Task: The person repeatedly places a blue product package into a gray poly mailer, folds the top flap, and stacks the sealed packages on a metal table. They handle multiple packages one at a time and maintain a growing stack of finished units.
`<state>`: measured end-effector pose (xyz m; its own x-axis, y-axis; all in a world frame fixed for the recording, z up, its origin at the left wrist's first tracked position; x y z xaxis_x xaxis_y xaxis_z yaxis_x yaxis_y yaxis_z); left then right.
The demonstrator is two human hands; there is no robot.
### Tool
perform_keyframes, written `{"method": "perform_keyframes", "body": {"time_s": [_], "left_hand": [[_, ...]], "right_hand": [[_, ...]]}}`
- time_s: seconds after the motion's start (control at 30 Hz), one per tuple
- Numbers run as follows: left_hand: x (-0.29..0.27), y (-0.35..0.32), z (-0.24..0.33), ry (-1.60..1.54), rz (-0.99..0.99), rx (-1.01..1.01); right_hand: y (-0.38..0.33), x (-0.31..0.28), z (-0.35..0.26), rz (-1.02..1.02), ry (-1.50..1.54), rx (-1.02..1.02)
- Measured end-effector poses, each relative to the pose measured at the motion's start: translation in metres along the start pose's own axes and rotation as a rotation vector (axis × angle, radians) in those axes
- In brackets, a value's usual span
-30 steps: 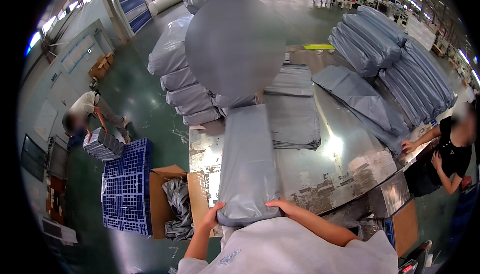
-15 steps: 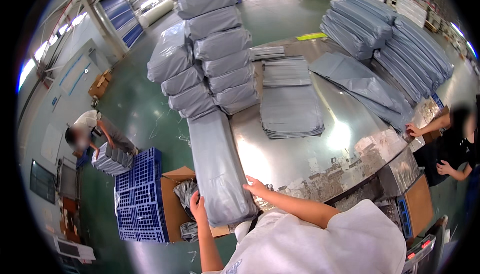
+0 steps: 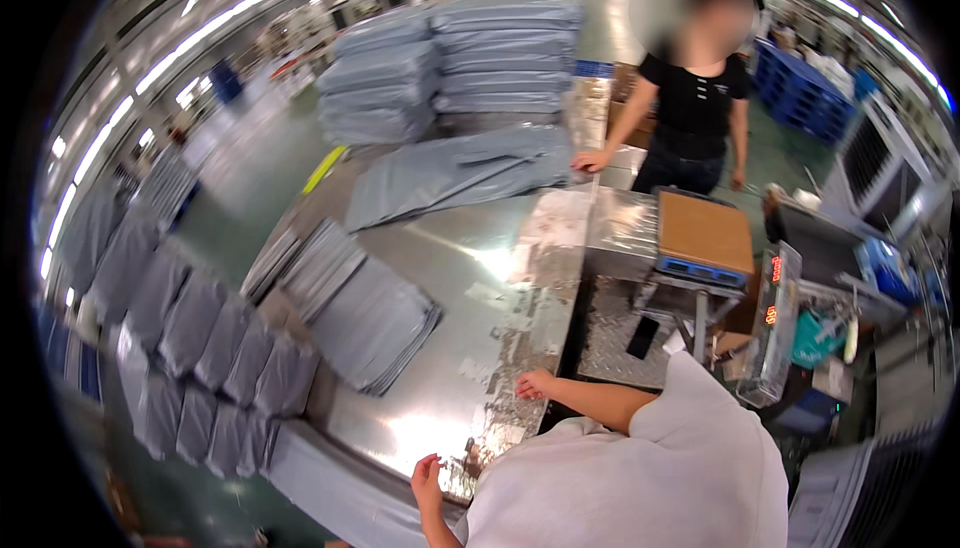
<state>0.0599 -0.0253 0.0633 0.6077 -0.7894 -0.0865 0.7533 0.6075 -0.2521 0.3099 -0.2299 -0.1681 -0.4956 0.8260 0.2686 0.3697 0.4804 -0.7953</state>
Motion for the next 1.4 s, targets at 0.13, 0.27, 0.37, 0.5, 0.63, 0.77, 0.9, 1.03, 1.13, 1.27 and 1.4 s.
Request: {"method": "perform_keyframes", "body": {"time_s": [0.13, 0.27, 0.37, 0.5, 0.63, 0.77, 0.9, 1.03, 1.13, 1.27, 1.4], "left_hand": [[0.021, 0.032, -0.152, 0.37, -0.413, -0.493], [0.033, 0.025, -0.096, 0.58, -0.151, -0.483], [0.016, 0.027, -0.136, 0.445, -0.154, -0.65], [0.007, 0.026, -0.151, 0.323, -0.105, -0.684], [0.012, 0.032, -0.166, 0.228, -0.098, -0.689], [0.031, 0.047, -0.15, 0.342, -0.3, -0.251], [0.065, -0.009, 0.175, 0.366, -0.112, 0.364], [0.054, -0.151, 0.362, 0.071, -0.218, 1.084], [0.02, -0.24, 0.41, -0.646, -0.173, 1.619], [0.024, -0.258, 0.407, -0.923, 0.099, 1.461], [0.023, -0.264, 0.408, -0.912, -0.118, 1.628]], "right_hand": [[-0.025, -0.013, -0.011, -0.044, 0.072, -0.037], [-0.027, -0.021, -0.014, 0.025, -0.077, -0.033], [-0.028, -0.014, -0.012, 0.005, -0.087, 0.07], [-0.031, -0.016, -0.011, 0.02, -0.154, 0.109], [-0.025, -0.031, -0.009, 0.072, -0.163, 0.122], [-0.034, -0.017, -0.016, 0.066, -0.23, 0.139], [-0.036, -0.021, -0.015, 0.081, -0.256, 0.151], [-0.03, -0.027, -0.011, 0.089, -0.246, 0.177], [-0.02, -0.032, -0.007, 0.093, -0.246, 0.168], [-0.024, -0.032, -0.011, 0.09, -0.27, 0.158], [-0.019, -0.03, -0.013, 0.103, -0.292, 0.148]]}}
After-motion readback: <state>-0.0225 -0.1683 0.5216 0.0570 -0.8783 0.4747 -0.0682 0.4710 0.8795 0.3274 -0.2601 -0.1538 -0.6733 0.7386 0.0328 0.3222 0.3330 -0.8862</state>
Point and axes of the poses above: each hand's wrist, its own y-axis towards the middle knuckle, its own x-axis out of the palm, z = x × y, the point moved 10 cm from there along y, towards the middle knuckle, and after that the axes turned 1 degree about -x, right-handed, at the moved point
